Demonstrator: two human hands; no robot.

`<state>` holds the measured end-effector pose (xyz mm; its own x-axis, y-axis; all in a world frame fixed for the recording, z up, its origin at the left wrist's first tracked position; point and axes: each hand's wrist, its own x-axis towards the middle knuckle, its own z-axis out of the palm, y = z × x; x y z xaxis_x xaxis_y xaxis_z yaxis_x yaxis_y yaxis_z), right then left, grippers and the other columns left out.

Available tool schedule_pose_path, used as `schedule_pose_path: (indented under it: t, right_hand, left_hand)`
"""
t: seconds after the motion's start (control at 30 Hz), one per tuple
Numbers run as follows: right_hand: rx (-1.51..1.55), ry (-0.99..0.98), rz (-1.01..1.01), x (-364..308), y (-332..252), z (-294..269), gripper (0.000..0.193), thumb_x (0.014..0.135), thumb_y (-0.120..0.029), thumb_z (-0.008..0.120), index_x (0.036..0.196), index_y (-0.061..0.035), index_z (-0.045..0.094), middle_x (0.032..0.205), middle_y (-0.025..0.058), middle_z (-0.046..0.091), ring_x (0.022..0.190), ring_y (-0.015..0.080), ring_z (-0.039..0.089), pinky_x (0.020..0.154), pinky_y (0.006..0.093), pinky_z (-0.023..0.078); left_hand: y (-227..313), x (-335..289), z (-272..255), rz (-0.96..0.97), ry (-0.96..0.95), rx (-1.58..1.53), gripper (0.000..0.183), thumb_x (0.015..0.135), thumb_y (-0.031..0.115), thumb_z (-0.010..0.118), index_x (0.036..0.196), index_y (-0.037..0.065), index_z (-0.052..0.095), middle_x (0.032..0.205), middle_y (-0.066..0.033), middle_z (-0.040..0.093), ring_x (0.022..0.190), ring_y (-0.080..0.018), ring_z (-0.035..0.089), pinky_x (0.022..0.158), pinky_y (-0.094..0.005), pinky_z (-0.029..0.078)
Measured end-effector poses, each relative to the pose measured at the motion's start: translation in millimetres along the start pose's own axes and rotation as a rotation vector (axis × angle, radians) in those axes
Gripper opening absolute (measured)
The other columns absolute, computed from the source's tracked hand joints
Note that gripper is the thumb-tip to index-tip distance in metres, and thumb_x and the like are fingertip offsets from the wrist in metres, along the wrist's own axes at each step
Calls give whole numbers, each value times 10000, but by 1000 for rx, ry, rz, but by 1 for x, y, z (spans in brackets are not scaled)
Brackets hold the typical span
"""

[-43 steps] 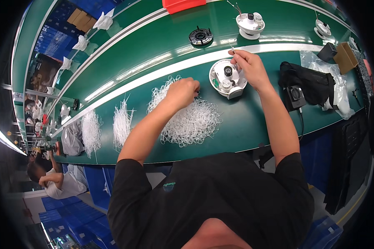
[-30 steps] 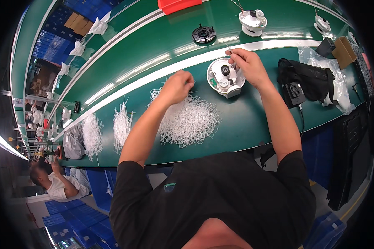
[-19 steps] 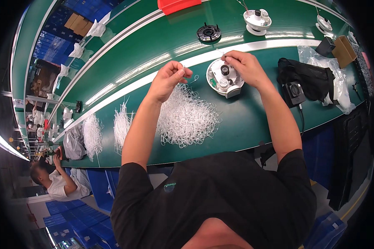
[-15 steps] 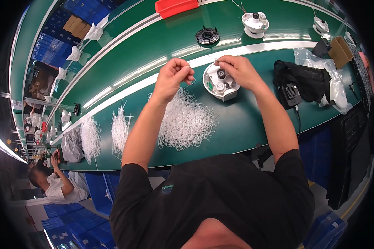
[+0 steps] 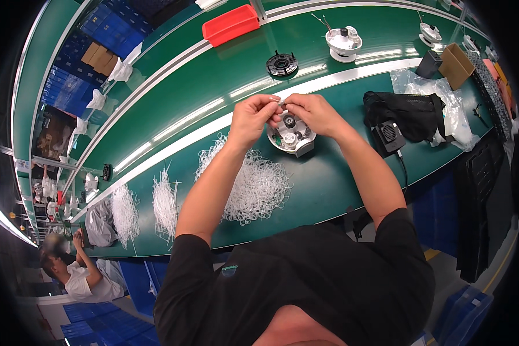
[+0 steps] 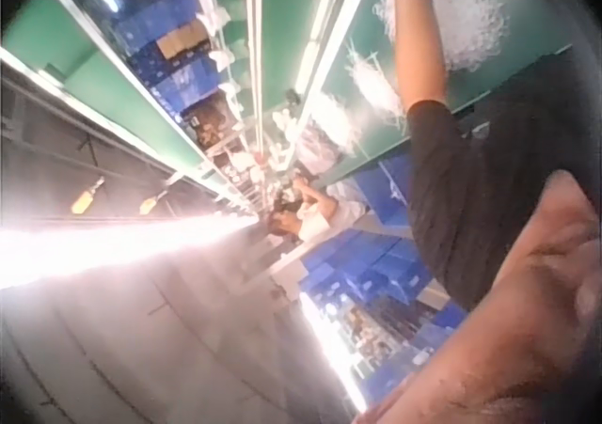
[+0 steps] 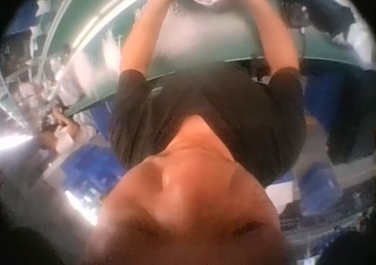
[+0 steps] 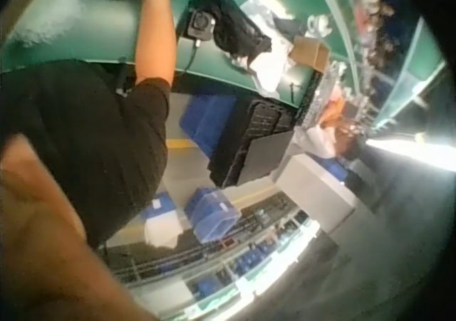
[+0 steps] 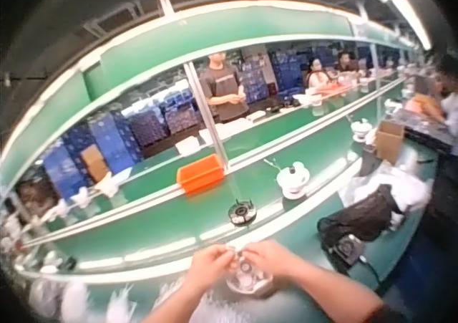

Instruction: The person assembles small white electronic devices by inserting white zip ties into circular housings on a green workbench. They repeatedly pick up zip ties, thread them through the device, and place the assembled units on the table.

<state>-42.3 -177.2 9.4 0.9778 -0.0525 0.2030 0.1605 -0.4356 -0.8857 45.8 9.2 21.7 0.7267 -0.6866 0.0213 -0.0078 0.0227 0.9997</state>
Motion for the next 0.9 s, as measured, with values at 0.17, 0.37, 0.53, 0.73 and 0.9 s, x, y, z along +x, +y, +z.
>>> schedule_pose_path:
  t: [0.17, 0.37, 0.53, 0.73, 0.9]
  right_hand:
    - [89, 28, 19, -2, 1, 0, 208, 951, -138, 567, 1074, -20, 685, 817, 76, 692, 766, 157, 654, 707, 311, 512]
    - [237, 103, -39, -4, 8, 4, 246, 950, -106, 573, 1154, 4, 656, 866, 94, 703, 788, 153, 664, 736, 303, 524]
    - [304, 86, -62, -4, 12, 6, 239, 953, -150, 614, 1126, 9, 660, 871, 83, 687, 805, 142, 658, 735, 298, 521]
    - [164, 244, -45, 2, 18, 8, 230, 962, -194, 625, 1015, 22, 682, 903, 44, 674, 817, 106, 589, 731, 262, 485]
    - [738, 278, 242, 3, 19, 9, 228, 986, -224, 588, 1007, -11, 667, 878, 15, 647, 803, 94, 524, 774, 247, 440]
  left_hand:
    - [-1, 3, 5, -49, 18, 76, 187, 955, 89, 645, 1116, -7, 650, 870, -49, 706, 686, -67, 609, 585, -203, 485]
    - [-7, 6, 9, -64, 22, 160, 136, 948, 102, 662, 1047, 8, 674, 843, -25, 705, 637, -45, 565, 565, -187, 452]
    - [-1, 3, 13, -19, 28, 450, 107, 940, 113, 677, 959, 9, 692, 822, -12, 697, 639, -50, 559, 572, -211, 453]
    - [-12, 7, 11, 230, 12, 641, 61, 900, 79, 684, 901, 18, 689, 816, -24, 674, 704, -145, 607, 625, -303, 483]
    - [-8, 8, 14, 431, -78, 1008, 135, 786, 3, 684, 911, 51, 699, 853, -100, 648, 822, -295, 644, 711, -377, 505]
